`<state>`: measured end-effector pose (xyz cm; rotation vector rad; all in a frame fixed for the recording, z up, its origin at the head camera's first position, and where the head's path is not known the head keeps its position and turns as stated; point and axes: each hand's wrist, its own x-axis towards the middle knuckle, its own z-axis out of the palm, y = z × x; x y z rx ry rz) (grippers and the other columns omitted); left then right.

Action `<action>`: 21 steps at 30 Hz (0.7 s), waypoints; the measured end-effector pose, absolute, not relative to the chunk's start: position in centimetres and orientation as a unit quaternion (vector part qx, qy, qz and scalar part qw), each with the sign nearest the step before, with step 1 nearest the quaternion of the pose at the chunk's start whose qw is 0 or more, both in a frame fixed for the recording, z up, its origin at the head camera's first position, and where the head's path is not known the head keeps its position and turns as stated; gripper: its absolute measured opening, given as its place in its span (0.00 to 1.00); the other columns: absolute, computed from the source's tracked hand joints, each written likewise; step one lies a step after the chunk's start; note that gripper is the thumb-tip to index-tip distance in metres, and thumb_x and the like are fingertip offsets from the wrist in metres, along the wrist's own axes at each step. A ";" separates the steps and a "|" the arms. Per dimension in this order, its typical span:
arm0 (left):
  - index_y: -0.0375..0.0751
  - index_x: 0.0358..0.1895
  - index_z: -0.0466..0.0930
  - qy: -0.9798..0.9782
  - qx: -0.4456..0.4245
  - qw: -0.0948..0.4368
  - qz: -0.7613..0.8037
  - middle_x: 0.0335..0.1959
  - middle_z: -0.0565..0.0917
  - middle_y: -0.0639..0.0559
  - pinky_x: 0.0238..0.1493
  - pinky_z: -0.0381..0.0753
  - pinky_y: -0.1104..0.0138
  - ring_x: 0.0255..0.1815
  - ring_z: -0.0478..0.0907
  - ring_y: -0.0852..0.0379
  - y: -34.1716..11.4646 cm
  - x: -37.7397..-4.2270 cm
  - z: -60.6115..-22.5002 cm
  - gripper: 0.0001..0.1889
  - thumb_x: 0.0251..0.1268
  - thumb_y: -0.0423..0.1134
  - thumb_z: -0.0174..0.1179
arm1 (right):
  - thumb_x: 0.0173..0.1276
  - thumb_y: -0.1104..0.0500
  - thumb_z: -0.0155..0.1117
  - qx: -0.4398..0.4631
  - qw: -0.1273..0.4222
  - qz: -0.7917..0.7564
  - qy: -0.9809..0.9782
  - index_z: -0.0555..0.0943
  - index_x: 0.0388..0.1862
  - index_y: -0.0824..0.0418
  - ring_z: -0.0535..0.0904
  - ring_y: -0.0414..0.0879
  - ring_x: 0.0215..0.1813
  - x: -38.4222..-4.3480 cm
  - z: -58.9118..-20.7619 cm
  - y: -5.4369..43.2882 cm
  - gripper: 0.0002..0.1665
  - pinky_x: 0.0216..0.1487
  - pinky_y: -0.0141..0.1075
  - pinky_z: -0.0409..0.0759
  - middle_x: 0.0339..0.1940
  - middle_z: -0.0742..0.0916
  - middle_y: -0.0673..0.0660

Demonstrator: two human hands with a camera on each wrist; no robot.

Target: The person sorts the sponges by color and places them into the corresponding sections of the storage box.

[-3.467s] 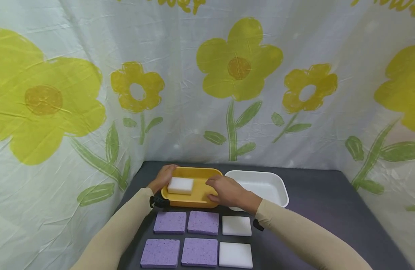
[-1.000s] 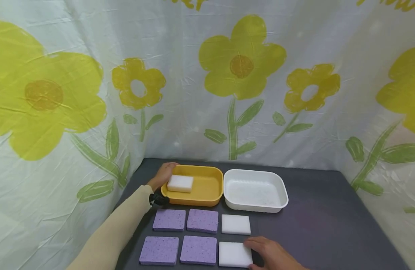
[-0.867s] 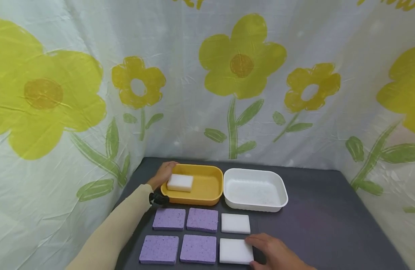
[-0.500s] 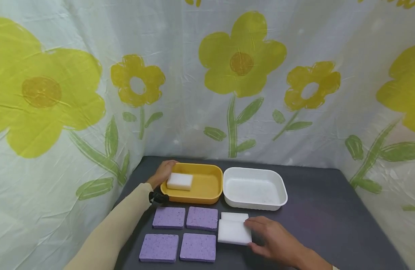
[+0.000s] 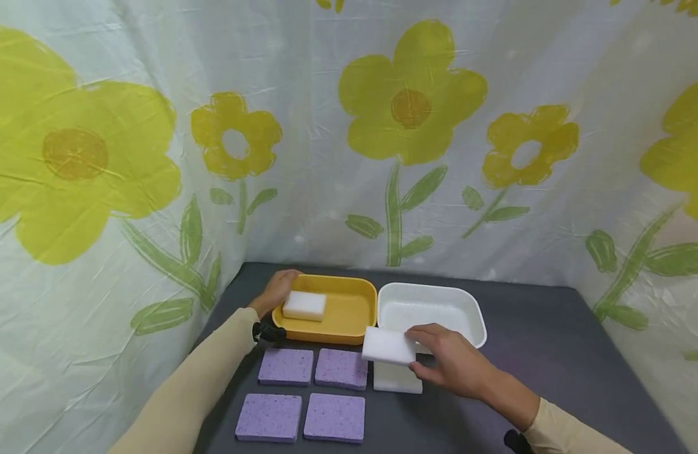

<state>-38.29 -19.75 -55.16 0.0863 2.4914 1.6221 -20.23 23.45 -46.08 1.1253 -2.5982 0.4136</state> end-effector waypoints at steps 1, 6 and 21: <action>0.34 0.77 0.75 0.836 0.028 0.083 0.542 0.77 0.76 0.34 0.80 0.69 0.39 0.77 0.73 0.34 -19.7 -38.3 -55.2 0.27 0.94 0.45 0.35 | 0.61 0.55 0.87 0.387 0.136 0.141 -0.901 0.87 0.61 0.60 0.90 0.49 0.58 -20.6 -45.9 23.3 0.30 0.53 0.45 0.91 0.58 0.91 0.54; 0.34 0.77 0.76 0.838 0.026 0.078 0.539 0.78 0.75 0.34 0.81 0.68 0.38 0.78 0.72 0.33 -19.7 -38.3 -55.3 0.27 0.94 0.45 0.36 | 0.62 0.56 0.86 0.392 0.137 0.134 -0.900 0.87 0.61 0.62 0.90 0.51 0.58 -22.1 -45.4 22.8 0.29 0.55 0.48 0.91 0.58 0.92 0.56; 0.34 0.75 0.77 0.831 0.021 0.075 0.550 0.74 0.78 0.34 0.78 0.71 0.38 0.74 0.76 0.35 -19.6 -38.4 -55.4 0.27 0.94 0.45 0.36 | 0.66 0.55 0.82 0.407 0.100 0.107 -0.902 0.87 0.60 0.66 0.90 0.55 0.58 -26.3 -44.9 19.9 0.27 0.60 0.51 0.89 0.57 0.92 0.59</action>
